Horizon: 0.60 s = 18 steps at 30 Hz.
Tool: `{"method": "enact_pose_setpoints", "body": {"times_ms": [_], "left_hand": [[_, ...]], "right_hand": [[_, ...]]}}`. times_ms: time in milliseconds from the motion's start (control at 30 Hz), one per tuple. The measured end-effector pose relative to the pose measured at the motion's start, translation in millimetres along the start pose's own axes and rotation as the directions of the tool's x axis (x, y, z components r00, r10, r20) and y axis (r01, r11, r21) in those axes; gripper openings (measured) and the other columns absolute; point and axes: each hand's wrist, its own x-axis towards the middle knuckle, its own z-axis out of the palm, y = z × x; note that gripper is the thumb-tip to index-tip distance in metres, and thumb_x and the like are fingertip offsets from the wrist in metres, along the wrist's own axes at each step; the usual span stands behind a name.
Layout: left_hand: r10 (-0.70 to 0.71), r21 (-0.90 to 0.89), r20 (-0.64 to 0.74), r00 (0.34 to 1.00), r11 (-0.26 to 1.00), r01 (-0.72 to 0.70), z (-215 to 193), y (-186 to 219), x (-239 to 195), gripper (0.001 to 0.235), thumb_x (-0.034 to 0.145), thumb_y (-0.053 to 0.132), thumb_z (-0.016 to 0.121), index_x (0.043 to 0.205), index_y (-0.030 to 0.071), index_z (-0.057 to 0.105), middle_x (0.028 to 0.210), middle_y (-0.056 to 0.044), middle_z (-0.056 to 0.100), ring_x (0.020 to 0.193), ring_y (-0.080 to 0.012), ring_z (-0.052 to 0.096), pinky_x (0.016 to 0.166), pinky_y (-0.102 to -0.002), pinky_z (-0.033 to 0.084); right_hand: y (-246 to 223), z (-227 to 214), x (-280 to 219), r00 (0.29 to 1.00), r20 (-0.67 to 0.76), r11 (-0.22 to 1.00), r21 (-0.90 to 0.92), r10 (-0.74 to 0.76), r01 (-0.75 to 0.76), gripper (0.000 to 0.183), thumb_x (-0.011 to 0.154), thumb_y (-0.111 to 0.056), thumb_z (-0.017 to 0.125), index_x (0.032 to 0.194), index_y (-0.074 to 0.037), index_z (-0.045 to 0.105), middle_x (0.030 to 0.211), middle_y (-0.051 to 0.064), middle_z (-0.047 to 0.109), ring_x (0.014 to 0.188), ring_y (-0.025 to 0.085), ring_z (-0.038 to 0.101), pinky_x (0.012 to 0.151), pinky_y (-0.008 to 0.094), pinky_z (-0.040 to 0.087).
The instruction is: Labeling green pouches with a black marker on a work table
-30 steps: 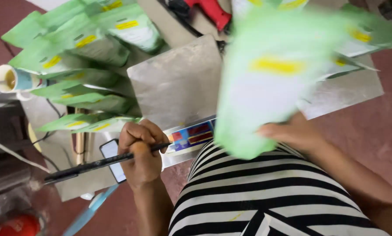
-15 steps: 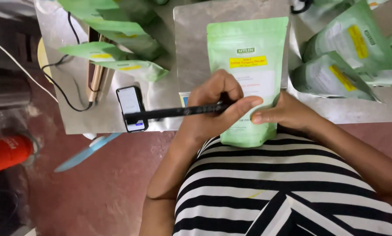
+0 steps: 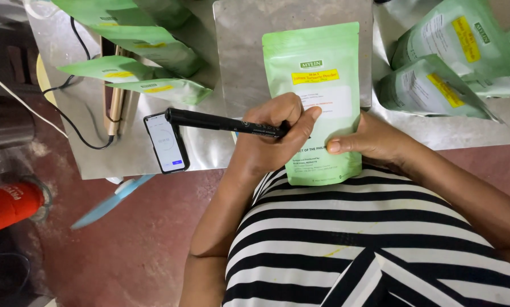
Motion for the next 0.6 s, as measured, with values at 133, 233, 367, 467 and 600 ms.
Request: {"method": "enact_pose_setpoints", "body": {"times_ms": [133, 233, 367, 467, 600], "left_hand": [[0.03, 0.107, 0.06, 0.998, 0.994, -0.036, -7, -5, -2, 0.04, 0.093, 0.01, 0.073, 0.065, 0.012, 0.045, 0.056, -0.007, 0.046, 0.048, -0.02, 0.045, 0.05, -0.031, 0.04], [0.018, 0.073, 0.059, 0.998, 0.997, -0.022, -7, -7, -5, 0.038, 0.094, 0.009, 0.073, 0.066, 0.011, 0.046, 0.058, -0.006, 0.044, 0.05, -0.0182, 0.045, 0.051, -0.032, 0.042], [0.021, -0.081, 0.028, 0.999, 0.997, -0.019, -7, -8, -6, 0.046, 0.093, -0.004, 0.072, 0.065, 0.012, 0.039, 0.059, -0.001, 0.036, 0.054, -0.0105, 0.034, 0.051, -0.024, 0.035], [0.032, -0.075, 0.025, 0.999, 0.997, -0.03, -8, -5, -5, 0.046, 0.094, -0.005, 0.071, 0.065, 0.012, 0.039, 0.058, -0.001, 0.037, 0.053, -0.0091, 0.033, 0.049, -0.023, 0.034], [0.008, -0.103, 0.021, 1.0, 0.995, -0.006, -7, -3, -1, 0.045, 0.096, 0.0, 0.071, 0.067, 0.012, 0.039, 0.059, -0.001, 0.039, 0.056, -0.0072, 0.034, 0.051, -0.022, 0.034]], "right_hand": [[19, -2, 0, 0.999, -0.046, 1.0, -0.021, -0.023, 0.022, 0.063, 0.075, -0.023, 0.083, 0.131, -0.005, 0.061, 0.119, 0.012, 0.071, 0.111, 0.026, 0.065, 0.098, 0.053, 0.051], [13, 5, 0, 0.998, -0.065, 0.999, 0.035, 0.005, -0.003, 0.065, 0.074, -0.023, 0.086, 0.131, -0.002, 0.061, 0.12, 0.011, 0.07, 0.11, 0.023, 0.065, 0.098, 0.05, 0.052], [-7, 13, 5, 1.0, -0.014, 0.999, 0.04, -0.013, 0.014, 0.067, 0.072, -0.026, 0.086, 0.131, -0.002, 0.063, 0.121, 0.016, 0.072, 0.107, 0.029, 0.068, 0.096, 0.054, 0.054], [-8, 14, 5, 1.0, -0.011, 0.998, 0.056, 0.006, -0.006, 0.066, 0.071, -0.026, 0.086, 0.129, -0.003, 0.065, 0.12, 0.014, 0.073, 0.105, 0.026, 0.07, 0.095, 0.051, 0.055], [-5, 13, 4, 0.999, -0.049, 0.996, 0.091, -0.011, 0.015, 0.06, 0.071, -0.02, 0.088, 0.125, -0.006, 0.067, 0.114, 0.006, 0.074, 0.101, 0.018, 0.069, 0.091, 0.043, 0.058]]}}
